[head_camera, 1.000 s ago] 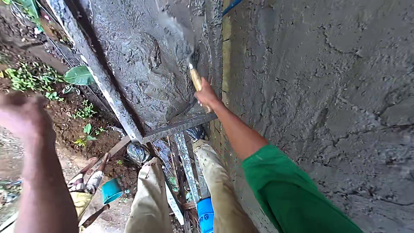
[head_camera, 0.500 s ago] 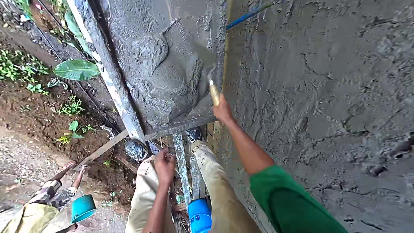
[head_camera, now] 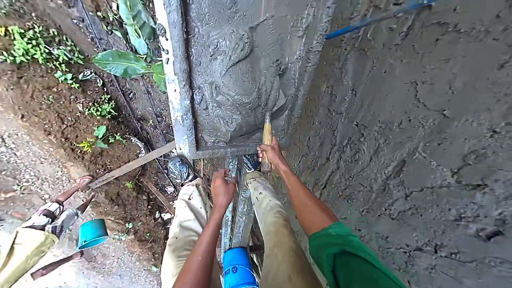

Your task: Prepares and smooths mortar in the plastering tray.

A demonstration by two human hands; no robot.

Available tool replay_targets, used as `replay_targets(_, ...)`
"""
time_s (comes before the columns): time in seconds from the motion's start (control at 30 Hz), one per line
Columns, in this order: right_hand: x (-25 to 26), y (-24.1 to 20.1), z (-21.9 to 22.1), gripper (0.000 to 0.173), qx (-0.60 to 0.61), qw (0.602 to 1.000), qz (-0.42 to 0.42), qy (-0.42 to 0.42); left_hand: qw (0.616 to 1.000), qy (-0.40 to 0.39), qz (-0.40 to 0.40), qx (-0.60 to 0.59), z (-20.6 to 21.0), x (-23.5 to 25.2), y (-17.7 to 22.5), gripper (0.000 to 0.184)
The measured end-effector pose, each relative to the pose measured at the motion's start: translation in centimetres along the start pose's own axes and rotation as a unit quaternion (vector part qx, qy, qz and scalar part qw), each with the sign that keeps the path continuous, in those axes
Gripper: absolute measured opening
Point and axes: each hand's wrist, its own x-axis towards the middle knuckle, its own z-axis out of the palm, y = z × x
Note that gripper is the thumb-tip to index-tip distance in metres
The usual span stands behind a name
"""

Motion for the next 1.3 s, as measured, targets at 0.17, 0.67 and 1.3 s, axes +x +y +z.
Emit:
replay_targets(0.17,-4.9,-0.8,0.9,0.07,-0.061,0.998,0.015,0.011,1.0,-0.004,0.009,0.011,0.0,0.2,-0.8,0.041)
replay_targets(0.67,-5.0,3.5,-7.8,0.055,-0.4,0.905,-0.01,0.144,1.0,-0.003,0.012,0.016,-0.8,1.0,-2.1,0.037)
replay_targets(1.3,-4.8,-1.8,4.2,0.049,-0.039,0.992,-0.087,0.084,0.996,0.089,0.009,-0.019,-2.2,1.0,-2.2,0.033)
